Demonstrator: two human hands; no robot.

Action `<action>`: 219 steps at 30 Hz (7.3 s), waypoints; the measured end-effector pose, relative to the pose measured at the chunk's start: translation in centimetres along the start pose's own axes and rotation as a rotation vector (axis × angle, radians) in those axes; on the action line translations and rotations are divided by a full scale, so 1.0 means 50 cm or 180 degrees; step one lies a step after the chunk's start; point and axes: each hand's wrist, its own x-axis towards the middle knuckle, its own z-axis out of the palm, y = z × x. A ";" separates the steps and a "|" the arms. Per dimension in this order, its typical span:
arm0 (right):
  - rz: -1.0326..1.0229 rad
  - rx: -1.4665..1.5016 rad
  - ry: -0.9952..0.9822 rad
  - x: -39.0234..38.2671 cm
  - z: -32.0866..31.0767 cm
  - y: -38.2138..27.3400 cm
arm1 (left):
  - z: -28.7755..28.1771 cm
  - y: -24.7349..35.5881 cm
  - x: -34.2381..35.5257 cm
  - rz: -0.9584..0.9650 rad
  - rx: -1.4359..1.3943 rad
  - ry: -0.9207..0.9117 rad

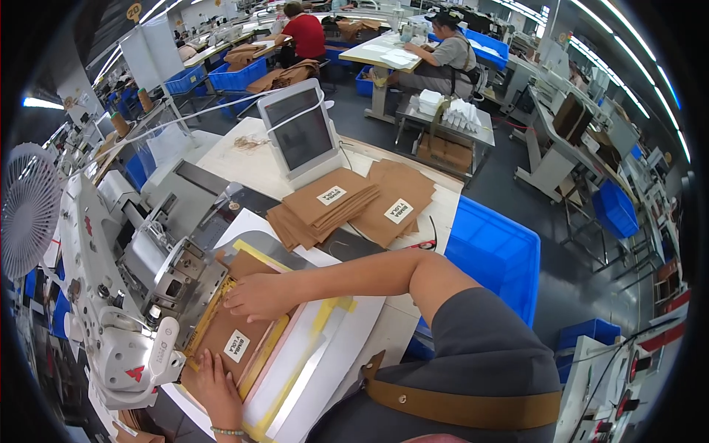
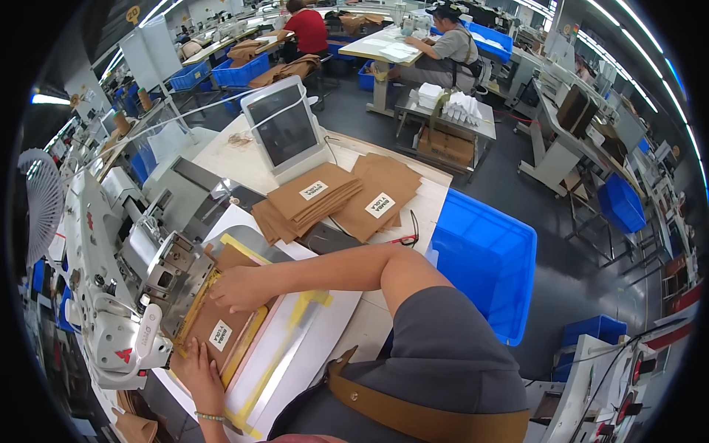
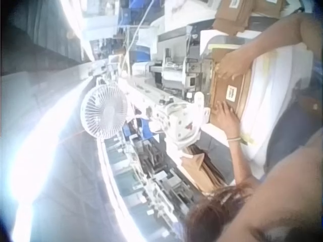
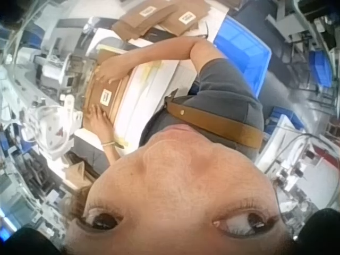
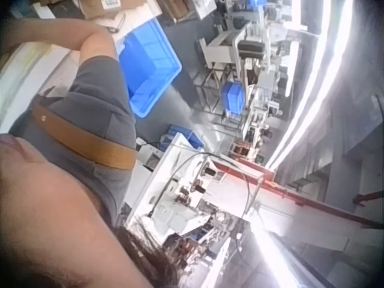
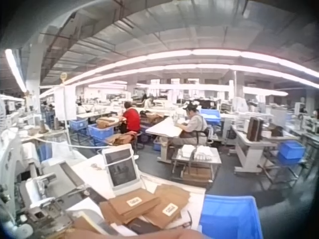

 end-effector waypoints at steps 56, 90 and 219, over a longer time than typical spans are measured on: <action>0.0532 -0.1098 0.0240 0.000 -0.009 -0.051 | -0.023 0.034 0.011 -0.0131 0.0343 -0.0010; 0.0209 -0.1004 -0.0470 0.041 -0.032 -0.070 | -0.012 0.012 0.009 -0.0268 0.0371 0.0226; 0.0049 0.0667 0.0609 0.070 0.018 -0.063 | -0.045 -0.146 -0.011 -0.0079 -0.0761 -0.0315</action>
